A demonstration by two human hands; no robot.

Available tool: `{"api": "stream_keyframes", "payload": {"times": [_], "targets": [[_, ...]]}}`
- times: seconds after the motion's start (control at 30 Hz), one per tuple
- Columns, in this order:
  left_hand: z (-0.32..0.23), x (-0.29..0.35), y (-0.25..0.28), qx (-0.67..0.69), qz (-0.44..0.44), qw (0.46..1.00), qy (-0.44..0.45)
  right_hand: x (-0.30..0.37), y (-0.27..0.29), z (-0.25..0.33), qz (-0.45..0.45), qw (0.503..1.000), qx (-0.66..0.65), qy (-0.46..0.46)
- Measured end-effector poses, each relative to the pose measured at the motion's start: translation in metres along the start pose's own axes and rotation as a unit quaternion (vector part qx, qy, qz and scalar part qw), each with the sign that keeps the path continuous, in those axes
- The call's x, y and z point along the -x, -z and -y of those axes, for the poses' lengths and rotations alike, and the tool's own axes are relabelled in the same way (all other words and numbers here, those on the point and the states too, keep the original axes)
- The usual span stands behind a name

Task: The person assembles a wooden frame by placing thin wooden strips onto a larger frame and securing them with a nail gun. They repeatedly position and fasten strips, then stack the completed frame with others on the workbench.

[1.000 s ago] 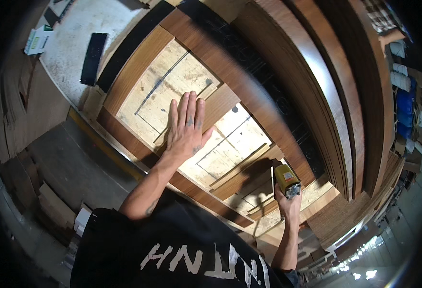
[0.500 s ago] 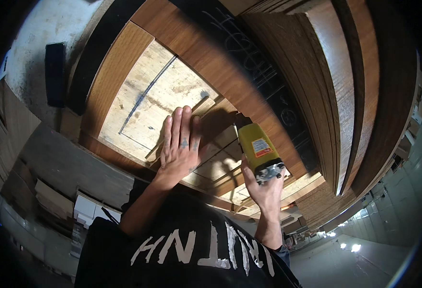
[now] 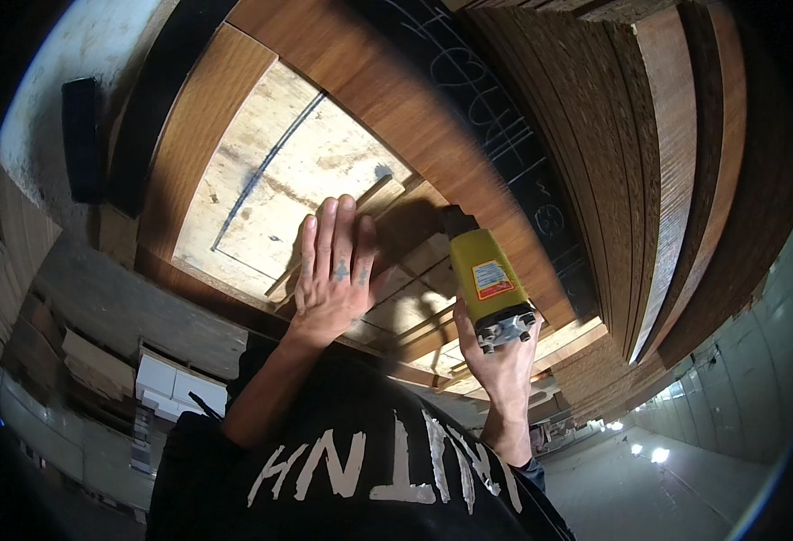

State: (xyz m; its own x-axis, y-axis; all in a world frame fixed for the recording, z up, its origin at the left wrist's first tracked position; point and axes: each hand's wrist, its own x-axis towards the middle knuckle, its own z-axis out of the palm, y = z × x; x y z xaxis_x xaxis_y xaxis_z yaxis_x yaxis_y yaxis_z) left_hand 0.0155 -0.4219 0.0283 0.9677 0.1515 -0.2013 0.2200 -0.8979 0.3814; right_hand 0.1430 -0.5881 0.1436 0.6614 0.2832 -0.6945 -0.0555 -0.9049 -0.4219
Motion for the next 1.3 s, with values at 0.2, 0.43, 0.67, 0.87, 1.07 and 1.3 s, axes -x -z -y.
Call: {"api": "stream_keyframes", "payload": {"times": [0.2,0.43,0.67,0.87,1.07,1.3], "targets": [[-0.001,0.000,0.003,-0.004,-0.001,1.000,-0.009,0.001,0.001,0.003,-0.015,1.000,0.006,0.009],[0.001,0.001,-0.006,0.013,-0.022,1.000,-0.012,-0.006,0.005,0.007,-0.024,0.996,0.076,0.046],[0.001,0.000,0.000,-0.003,-0.015,1.000,-0.003,-0.018,0.006,0.013,-0.016,0.991,0.090,0.095],[0.000,0.003,-0.002,-0.001,0.001,1.000,0.002,-0.012,0.001,0.012,-0.023,0.995,0.093,0.022],[-0.001,0.009,-0.008,0.024,-0.008,1.000,-0.013,0.008,-0.016,0.007,-0.040,0.999,-0.024,-0.016],[-0.001,0.005,0.002,-0.031,0.042,0.999,0.006,0.012,-0.027,0.013,-0.072,0.996,-0.049,-0.020]]}}
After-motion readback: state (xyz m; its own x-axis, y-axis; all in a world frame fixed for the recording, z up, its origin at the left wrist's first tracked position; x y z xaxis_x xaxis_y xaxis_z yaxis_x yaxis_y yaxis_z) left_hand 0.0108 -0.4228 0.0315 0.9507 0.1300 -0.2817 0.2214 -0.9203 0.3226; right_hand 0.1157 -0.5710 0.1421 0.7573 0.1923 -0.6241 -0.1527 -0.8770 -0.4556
